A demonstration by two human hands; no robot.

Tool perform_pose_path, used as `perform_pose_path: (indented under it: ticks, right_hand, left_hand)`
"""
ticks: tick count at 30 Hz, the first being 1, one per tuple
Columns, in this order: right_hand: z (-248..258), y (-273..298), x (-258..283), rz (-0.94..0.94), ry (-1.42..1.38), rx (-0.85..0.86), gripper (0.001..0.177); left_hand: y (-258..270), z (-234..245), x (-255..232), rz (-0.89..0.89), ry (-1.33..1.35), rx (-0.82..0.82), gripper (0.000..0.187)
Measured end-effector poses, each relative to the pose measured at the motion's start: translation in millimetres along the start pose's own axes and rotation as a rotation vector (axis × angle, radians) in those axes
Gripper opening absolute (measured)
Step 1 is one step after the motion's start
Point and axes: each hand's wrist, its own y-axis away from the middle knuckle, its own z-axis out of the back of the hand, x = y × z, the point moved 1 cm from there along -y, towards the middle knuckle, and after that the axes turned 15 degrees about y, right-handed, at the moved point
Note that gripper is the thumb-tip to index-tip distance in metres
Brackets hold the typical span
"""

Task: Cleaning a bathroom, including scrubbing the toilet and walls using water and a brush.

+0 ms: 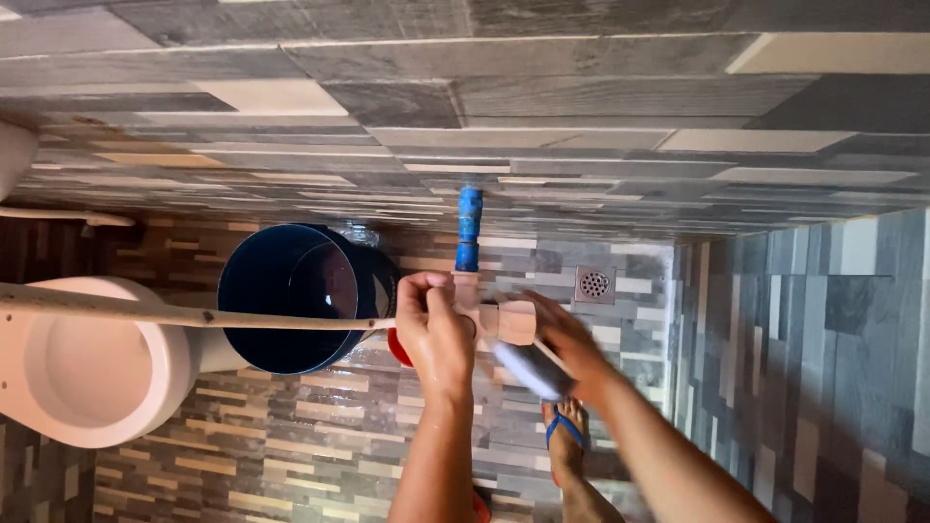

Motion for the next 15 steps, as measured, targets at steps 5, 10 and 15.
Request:
perform_pose_path:
  ticks: [5, 10, 15]
  right_hand:
    - [33.5, 44.8, 70.6, 0.094, 0.456, -0.421, 0.040]
    - [-13.7, 45.1, 152.2, 0.764, 0.758, -0.277, 0.027]
    - [-39.9, 47.2, 173.3, 0.878, 1.007, -0.129, 0.027]
  left_hand:
    - [1.6, 13.5, 11.2, 0.026, 0.073, -0.124, 0.010]
    - [6.6, 8.6, 6.8, -0.041, -0.020, -0.146, 0.014]
    - [6.6, 1.9, 2.1, -0.038, -0.001, -0.171, 0.013]
